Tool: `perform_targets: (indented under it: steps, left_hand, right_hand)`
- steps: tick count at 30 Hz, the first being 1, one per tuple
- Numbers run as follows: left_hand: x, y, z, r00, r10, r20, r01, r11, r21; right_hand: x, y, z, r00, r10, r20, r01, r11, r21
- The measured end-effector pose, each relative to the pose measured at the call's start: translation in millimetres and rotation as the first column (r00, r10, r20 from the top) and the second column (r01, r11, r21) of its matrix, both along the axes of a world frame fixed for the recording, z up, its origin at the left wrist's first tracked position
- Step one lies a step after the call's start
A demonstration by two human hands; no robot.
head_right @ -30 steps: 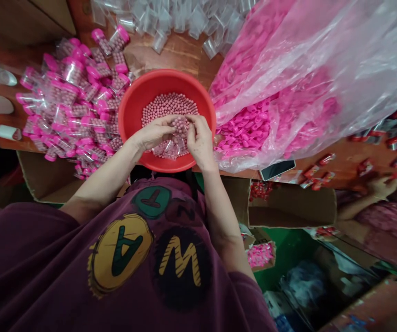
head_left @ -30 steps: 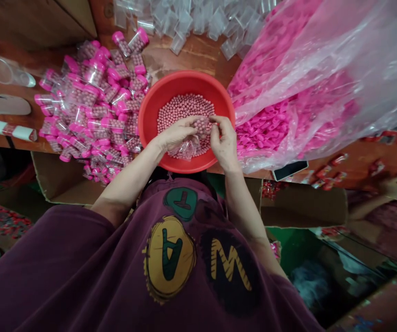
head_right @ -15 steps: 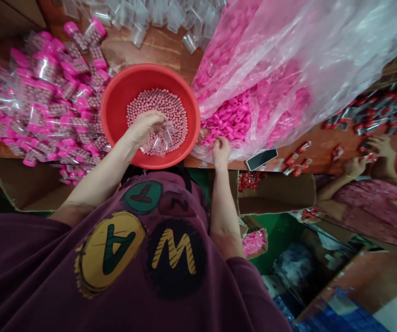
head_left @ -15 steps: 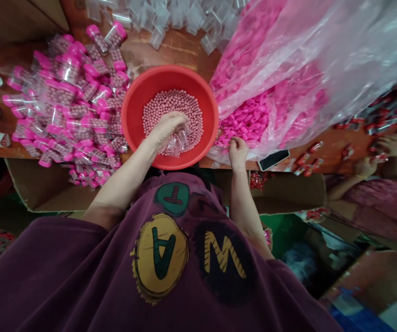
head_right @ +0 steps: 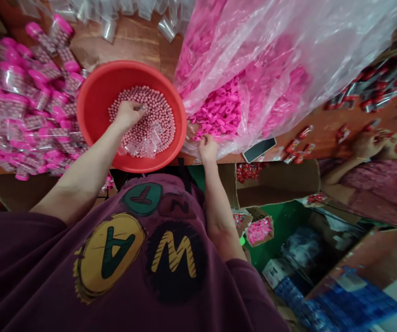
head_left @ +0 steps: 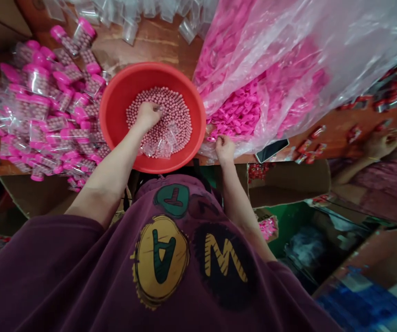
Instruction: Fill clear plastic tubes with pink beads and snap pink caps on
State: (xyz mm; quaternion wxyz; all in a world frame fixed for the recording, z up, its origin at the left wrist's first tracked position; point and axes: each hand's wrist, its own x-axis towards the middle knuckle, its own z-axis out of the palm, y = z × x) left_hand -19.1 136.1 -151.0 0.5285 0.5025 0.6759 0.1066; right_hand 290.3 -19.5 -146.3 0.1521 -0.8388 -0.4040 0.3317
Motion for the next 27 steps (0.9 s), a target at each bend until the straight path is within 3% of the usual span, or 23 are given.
perform_targets:
  steps: [3, 5, 8, 11, 14, 18, 24, 27]
  left_hand:
    - [35.2, 2.5, -8.7, 0.991, -0.034, -0.131, 0.04, 0.998, 0.041]
    - [57.6, 1.8, -10.0, 0.997, 0.009, -0.083, -0.006, 1.0, 0.028]
    - [71.2, -4.0, -2.0, 0.979, 0.179, 0.092, -0.17, 0.981, -0.097]
    - [58.3, -15.2, 17.2, 0.865, 0.362, 0.347, -0.28, 0.923, -0.264]
    - [36.8, -29.6, 40.6, 0.712, 0.443, 0.545, -0.248, 0.884, -0.396]
    - [20.5, -46.1, 67.8, 0.58, 0.477, 0.66, -0.185, 0.866, -0.464]
    - [10.6, -55.0, 101.3, 0.483, 0.504, 0.716, -0.163, 0.855, -0.492]
    - [5.5, -56.6, 112.6, 0.471, 0.518, 0.714, -0.175, 0.848, -0.5]
  right_hand:
    - [-8.1, 16.6, -2.5, 0.998, -0.032, 0.048, 0.034, 0.998, -0.044]
    - [-15.8, 26.8, -5.0, 0.995, -0.062, 0.08, 0.068, 0.996, -0.065]
    - [-24.0, 36.9, -7.8, 0.975, -0.186, 0.123, 0.192, 0.98, -0.044]
    - [-26.2, 41.1, -7.8, 0.952, -0.278, 0.128, 0.28, 0.96, 0.001]
    - [-26.3, 44.9, -7.0, 0.947, -0.29, 0.136, 0.291, 0.957, 0.014]
    - [-29.6, 55.0, -8.9, 0.941, -0.298, 0.158, 0.298, 0.954, 0.021]
    - [-25.1, 60.6, -7.1, 0.942, -0.285, 0.176, 0.285, 0.958, 0.025]
    - [-20.8, 54.0, 9.8, 0.961, -0.262, 0.093, 0.243, 0.954, 0.176]
